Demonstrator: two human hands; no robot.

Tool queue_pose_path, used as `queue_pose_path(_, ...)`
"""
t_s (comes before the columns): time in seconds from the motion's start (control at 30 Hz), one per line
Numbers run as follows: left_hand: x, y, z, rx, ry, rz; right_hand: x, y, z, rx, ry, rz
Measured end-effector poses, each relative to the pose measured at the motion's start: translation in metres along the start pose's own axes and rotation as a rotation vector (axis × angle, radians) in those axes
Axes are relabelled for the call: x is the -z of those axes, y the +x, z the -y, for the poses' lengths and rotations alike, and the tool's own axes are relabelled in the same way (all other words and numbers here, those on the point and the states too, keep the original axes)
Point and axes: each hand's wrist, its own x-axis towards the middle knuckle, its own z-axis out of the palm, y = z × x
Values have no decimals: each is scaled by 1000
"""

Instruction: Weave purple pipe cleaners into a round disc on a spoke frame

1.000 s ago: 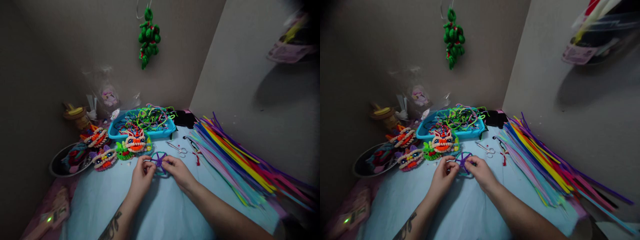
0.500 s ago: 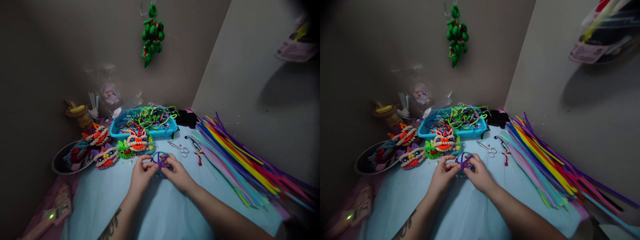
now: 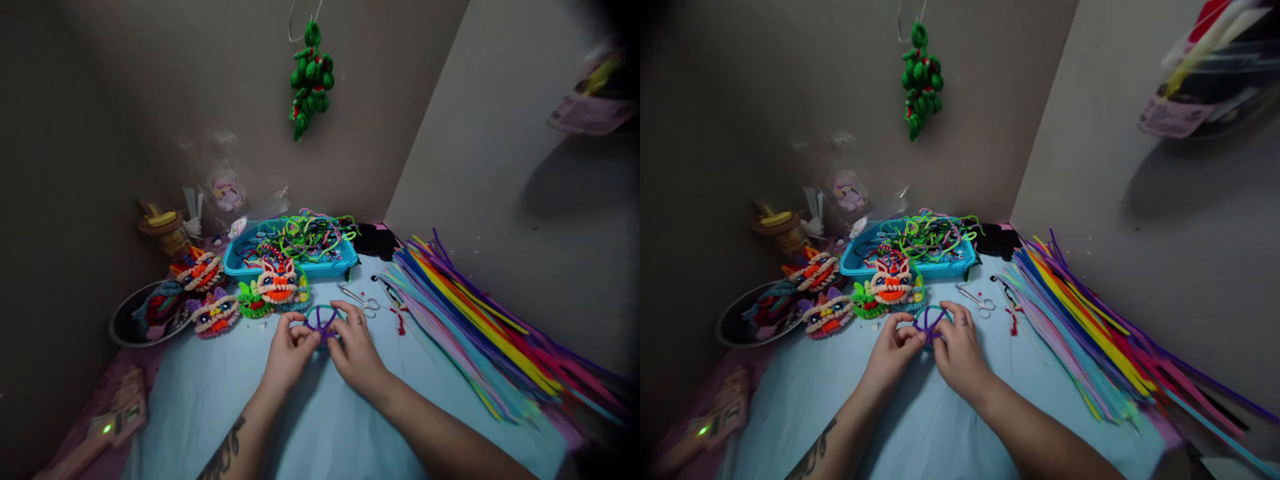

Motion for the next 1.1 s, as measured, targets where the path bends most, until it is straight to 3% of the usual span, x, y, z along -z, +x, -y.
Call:
queue_pose_path(0.37, -5, -1, 5, -120, 179, -13, 5, 4, 0, -21, -12, 136)
queue_pose_path(0.5, -3, 1, 3, -71, 88, -48, 6, 6, -5, -84, 98, 180)
queue_pose_path(0.6, -2, 1, -3, 32, -24, -37, 10, 8, -5, -74, 114, 147)
queue_pose_path(0.83, -5, -5, -16, 208, -117, 24, 15, 8, -5, 113, 32, 29)
queue_pose_path(1.1, -1, -3, -6, 110, -77, 81, 14, 7, -5, 126, 37, 9)
